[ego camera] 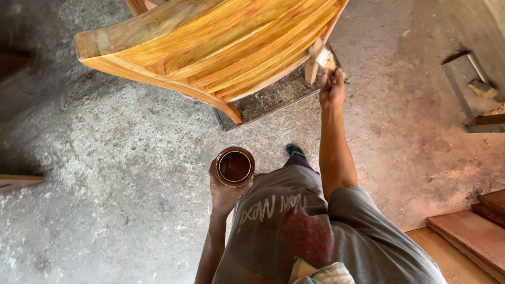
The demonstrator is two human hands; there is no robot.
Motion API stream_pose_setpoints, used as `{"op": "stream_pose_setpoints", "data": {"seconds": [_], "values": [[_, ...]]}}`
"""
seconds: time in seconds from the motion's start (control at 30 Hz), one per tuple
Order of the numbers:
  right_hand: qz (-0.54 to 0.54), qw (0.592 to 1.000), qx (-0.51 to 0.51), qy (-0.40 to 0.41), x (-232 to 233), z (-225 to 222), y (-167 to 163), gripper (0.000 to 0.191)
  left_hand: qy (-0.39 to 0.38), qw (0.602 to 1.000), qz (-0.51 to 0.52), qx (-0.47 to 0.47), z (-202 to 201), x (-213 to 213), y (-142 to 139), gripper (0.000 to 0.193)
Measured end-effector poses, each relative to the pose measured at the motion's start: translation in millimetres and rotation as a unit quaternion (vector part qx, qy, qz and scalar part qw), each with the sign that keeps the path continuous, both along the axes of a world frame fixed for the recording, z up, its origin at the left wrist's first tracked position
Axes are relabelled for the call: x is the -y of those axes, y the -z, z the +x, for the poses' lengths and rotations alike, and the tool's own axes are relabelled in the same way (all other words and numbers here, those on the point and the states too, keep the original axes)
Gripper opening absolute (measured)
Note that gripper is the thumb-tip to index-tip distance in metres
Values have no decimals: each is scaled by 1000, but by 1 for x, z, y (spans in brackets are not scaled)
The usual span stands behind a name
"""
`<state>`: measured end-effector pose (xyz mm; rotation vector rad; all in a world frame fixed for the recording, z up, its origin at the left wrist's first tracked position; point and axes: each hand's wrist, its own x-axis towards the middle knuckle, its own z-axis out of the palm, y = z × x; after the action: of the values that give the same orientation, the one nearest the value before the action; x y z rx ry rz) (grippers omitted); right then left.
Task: The person walks to a wooden chair and applies a dark wood stain with a brush, repeatedly dipping the brush into a can and coating the chair's backrest and legs. The person moves around the chair to cover different sides while maintaining a steady hand.
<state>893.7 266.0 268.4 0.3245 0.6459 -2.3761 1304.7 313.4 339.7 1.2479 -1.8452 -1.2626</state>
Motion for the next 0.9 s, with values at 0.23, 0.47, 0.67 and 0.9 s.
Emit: {"op": "stream_pose_setpoints", "data": {"seconds": [0.23, 0.47, 0.67, 0.9], "values": [[-36, 997, 53, -40, 30, 13, 9, 20, -14, 998, -56, 18, -2, -8, 2, 114], [3, 978, -37, -203, 41, 79, 19, 26, -56, 996, -15, 70, 8, -16, 11, 118], [4, 940, -72, -332, 60, 132, 14, 30, -62, 996, -59, 35, 17, -19, 12, 118], [42, 959, -57, -273, 57, 130, 16, 29, -50, 998, -26, -5, 17, -9, 9, 114]]}}
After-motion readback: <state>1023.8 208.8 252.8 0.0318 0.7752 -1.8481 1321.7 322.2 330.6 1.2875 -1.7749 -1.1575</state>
